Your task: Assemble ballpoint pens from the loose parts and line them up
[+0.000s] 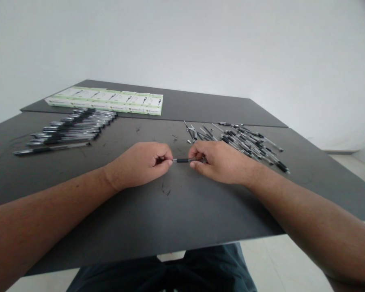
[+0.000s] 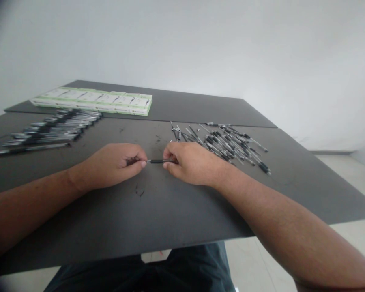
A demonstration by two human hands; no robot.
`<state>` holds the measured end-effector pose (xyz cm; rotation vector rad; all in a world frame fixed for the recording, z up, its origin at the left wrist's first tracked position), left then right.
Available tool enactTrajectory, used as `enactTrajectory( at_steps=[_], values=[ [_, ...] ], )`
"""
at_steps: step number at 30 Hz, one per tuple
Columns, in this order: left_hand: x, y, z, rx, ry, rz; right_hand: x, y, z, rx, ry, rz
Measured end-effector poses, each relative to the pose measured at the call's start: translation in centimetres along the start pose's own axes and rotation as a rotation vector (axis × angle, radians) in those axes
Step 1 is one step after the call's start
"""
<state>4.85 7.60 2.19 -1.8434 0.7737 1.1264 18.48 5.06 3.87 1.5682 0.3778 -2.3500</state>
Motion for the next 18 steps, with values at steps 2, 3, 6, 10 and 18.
enactTrajectory(
  at_steps=[2,3,6,10,18],
  values=[
    [-0.03,0.04,-0.04,0.003,-0.002,0.002,-0.01,-0.02,-0.06,0.007,0.005,-0.002],
    [-0.02,0.06,-0.05,0.004,-0.002,0.003,0.13,0.01,0.12,-0.012,0.024,0.008],
    [0.1,0.08,0.01,0.003,0.002,0.008,0.45,0.11,0.55,-0.066,0.055,0.028],
    [0.19,0.04,0.05,0.001,0.001,0.006,0.21,-0.02,-0.04,-0.012,-0.002,0.007],
    [0.09,0.04,-0.03,0.001,0.006,-0.001,0.37,0.03,0.19,-0.031,0.0,0.026]
  ],
)
Point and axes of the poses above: each hand's wrist, its own y-axis away from the middle knuckle, its own x-axis out of the palm, z = x × y, the point moved 10 cm from there along -y, towards the middle knuckle, and after that the axes turned 12 degrees about x, right-handed, at the moved point
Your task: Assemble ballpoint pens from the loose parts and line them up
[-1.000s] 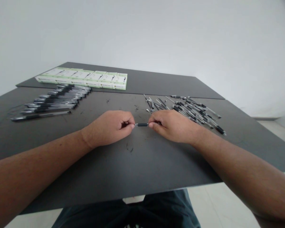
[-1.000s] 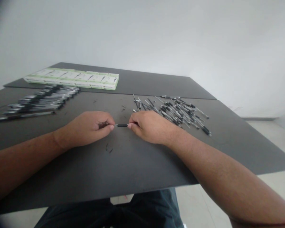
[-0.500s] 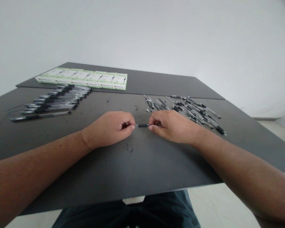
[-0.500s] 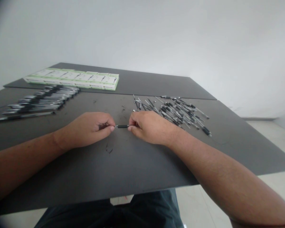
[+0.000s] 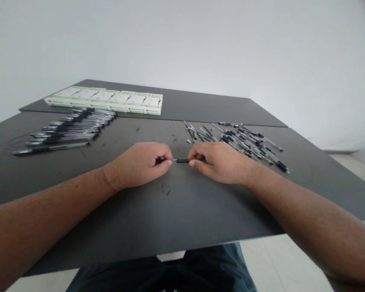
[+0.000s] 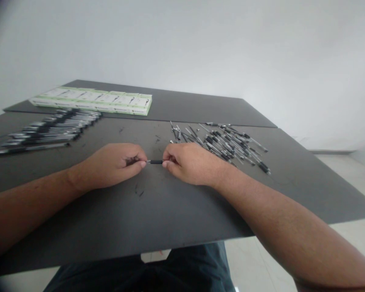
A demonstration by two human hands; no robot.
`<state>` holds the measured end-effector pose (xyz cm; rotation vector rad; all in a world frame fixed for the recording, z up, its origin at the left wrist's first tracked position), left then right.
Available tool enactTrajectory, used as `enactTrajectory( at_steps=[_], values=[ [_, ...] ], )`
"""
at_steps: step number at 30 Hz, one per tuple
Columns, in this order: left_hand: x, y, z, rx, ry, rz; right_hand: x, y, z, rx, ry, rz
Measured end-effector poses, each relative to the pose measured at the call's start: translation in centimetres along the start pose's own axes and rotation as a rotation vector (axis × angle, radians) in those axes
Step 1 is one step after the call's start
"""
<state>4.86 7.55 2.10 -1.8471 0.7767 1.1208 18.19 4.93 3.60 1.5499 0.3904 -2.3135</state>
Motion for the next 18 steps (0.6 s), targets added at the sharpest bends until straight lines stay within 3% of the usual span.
enactTrajectory(
  at_steps=[18],
  values=[
    [0.07,0.01,0.0,0.012,-0.016,0.0,0.35,-0.11,0.06,-0.012,0.042,0.02]
  ],
)
Point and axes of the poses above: each hand's wrist, its own y-axis away from the middle knuckle, its own x-axis out of the palm, z = x × y, the point moved 10 cm from there along -y, towards the middle knuckle, and after that the axes turned 12 degrees about x, right-handed, at the moved point
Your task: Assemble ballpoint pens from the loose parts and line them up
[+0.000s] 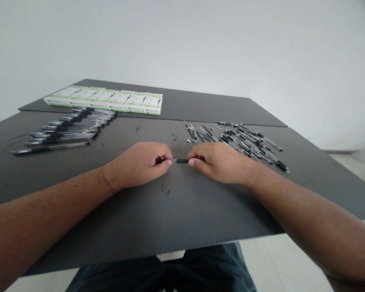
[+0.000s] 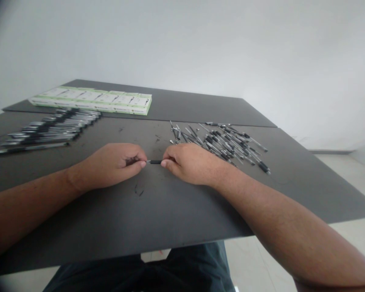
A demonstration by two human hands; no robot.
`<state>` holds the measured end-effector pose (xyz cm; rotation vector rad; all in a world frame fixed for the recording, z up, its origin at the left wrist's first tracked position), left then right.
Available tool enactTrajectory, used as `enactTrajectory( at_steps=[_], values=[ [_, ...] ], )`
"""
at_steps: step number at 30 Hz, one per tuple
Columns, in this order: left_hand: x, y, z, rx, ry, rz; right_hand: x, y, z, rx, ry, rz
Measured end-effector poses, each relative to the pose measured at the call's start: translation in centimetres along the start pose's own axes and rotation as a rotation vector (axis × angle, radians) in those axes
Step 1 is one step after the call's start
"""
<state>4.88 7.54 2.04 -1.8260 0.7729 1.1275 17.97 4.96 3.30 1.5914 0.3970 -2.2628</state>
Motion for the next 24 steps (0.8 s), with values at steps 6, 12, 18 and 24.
enactTrajectory(
  at_steps=[6,12,18,24],
  values=[
    [0.22,0.02,0.08,0.005,0.003,0.011,0.27,0.06,0.25,-0.032,0.028,0.019],
    [0.19,-0.07,0.11,-0.009,0.008,0.012,-0.04,-0.04,-0.34,0.03,-0.04,-0.012],
    [0.19,-0.01,0.14,-0.016,0.011,0.019,0.11,-0.05,0.0,-0.002,-0.015,0.002],
    [0.17,0.03,0.11,-0.014,0.007,0.022,0.15,0.03,0.08,-0.008,0.005,0.014]
  ],
)
Point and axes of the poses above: each hand's wrist, its own y-axis away from the middle knuckle, its own x-axis out of the palm, z = x × y, the point moved 10 cm from there along -y, towards the middle knuckle, and after that the axes turned 12 degrees about x, right-handed, at the moved point
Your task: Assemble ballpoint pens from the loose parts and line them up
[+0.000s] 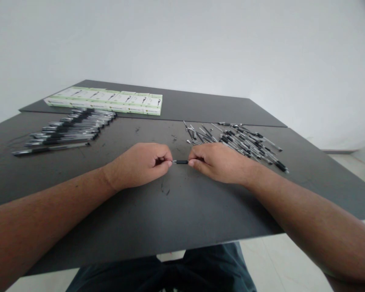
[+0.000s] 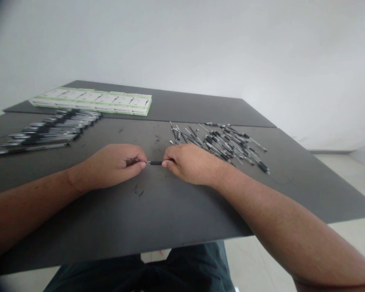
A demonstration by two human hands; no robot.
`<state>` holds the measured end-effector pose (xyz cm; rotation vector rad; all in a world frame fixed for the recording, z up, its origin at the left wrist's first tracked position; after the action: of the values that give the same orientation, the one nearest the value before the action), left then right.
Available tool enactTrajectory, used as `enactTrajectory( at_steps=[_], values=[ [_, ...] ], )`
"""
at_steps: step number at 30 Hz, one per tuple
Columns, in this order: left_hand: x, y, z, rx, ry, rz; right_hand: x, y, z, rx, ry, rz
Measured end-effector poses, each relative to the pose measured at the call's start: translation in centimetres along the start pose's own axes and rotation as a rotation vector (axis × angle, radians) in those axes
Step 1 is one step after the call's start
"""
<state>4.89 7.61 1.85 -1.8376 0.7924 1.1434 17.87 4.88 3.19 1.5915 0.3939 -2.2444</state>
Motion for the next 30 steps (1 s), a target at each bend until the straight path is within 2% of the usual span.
enactTrajectory(
  at_steps=[6,11,16,21,27,30],
  values=[
    [-0.07,0.02,-0.01,-0.004,-0.009,0.004,-0.38,-0.06,-0.36,0.038,-0.063,-0.024],
    [-0.04,0.01,-0.06,0.004,-0.003,0.007,0.07,0.05,0.27,-0.026,0.009,0.015],
    [0.06,-0.07,-0.03,0.011,-0.005,0.003,-0.39,-0.01,-0.5,0.033,-0.064,-0.038],
    [0.06,-0.13,-0.04,0.003,-0.007,0.002,-0.02,-0.03,0.05,-0.013,0.002,-0.007],
    [0.06,-0.1,-0.11,-0.01,-0.014,0.023,-0.25,-0.14,-0.52,0.048,-0.028,-0.024],
    [0.09,-0.11,-0.05,-0.015,-0.016,0.025,0.03,-0.08,-0.17,0.023,0.022,0.003]
  ],
)
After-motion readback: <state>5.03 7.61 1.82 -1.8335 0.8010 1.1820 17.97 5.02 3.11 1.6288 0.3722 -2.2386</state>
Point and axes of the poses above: each hand's wrist, its own y-axis away from the middle knuckle, its own x-axis out of the palm, z = x × y, the point moved 10 cm from there along -y, towards the middle knuckle, and after that the axes turned 12 degrees about x, right-handed, at the moved point
